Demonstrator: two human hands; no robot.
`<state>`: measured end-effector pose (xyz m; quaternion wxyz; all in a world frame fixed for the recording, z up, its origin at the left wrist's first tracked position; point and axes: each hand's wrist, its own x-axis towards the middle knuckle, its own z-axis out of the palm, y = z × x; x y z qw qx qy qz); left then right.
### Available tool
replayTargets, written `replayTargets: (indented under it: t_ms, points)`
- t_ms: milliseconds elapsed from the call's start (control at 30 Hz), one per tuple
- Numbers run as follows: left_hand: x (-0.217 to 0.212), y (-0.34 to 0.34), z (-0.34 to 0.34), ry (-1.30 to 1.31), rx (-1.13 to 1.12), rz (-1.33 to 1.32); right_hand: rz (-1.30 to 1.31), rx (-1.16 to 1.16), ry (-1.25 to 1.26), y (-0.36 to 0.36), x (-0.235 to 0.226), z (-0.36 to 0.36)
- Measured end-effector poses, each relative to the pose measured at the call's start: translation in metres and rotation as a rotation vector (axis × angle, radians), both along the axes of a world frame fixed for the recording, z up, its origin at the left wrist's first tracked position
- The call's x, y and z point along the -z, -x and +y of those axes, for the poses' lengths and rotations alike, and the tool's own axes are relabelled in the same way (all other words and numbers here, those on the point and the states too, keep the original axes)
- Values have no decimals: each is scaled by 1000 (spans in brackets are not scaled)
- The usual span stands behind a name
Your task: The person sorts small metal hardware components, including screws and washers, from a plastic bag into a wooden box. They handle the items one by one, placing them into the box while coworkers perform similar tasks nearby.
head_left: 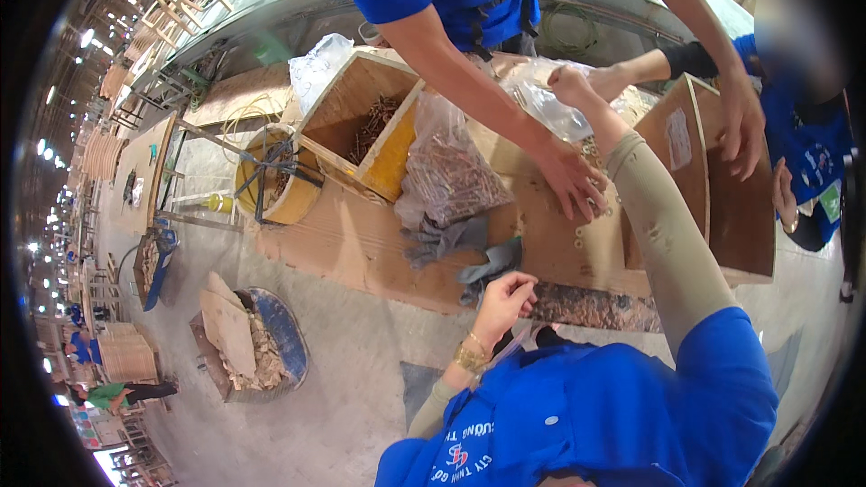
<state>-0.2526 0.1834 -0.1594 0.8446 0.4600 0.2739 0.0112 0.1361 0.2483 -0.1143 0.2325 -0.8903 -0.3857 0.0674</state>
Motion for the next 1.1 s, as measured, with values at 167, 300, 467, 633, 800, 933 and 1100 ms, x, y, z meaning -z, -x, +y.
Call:
replayTargets:
  t_ms: [167,300,467,633,800,933,1100]
  points:
    - [7,21,16,-36,-102,61,-147,-108,204,-42,51,24]
    - [11,34,22,-38,-88,101,171,317,147,-77,72,13]
    - [15,16,31,-4,-177,101,-66,-71,443,-38,45,25]
    - [7,2,37,-20,-164,74,-159,-14,320,-34,56,8]
    - [8,-6,36,-52,-145,92,213,33,247,-31,52,9]
    - [12,-9,30,-21,-139,88,95,33,422,-31,67,14]
    - [10,-15,24,-42,-140,89,328,-222,442,-34,61,27]
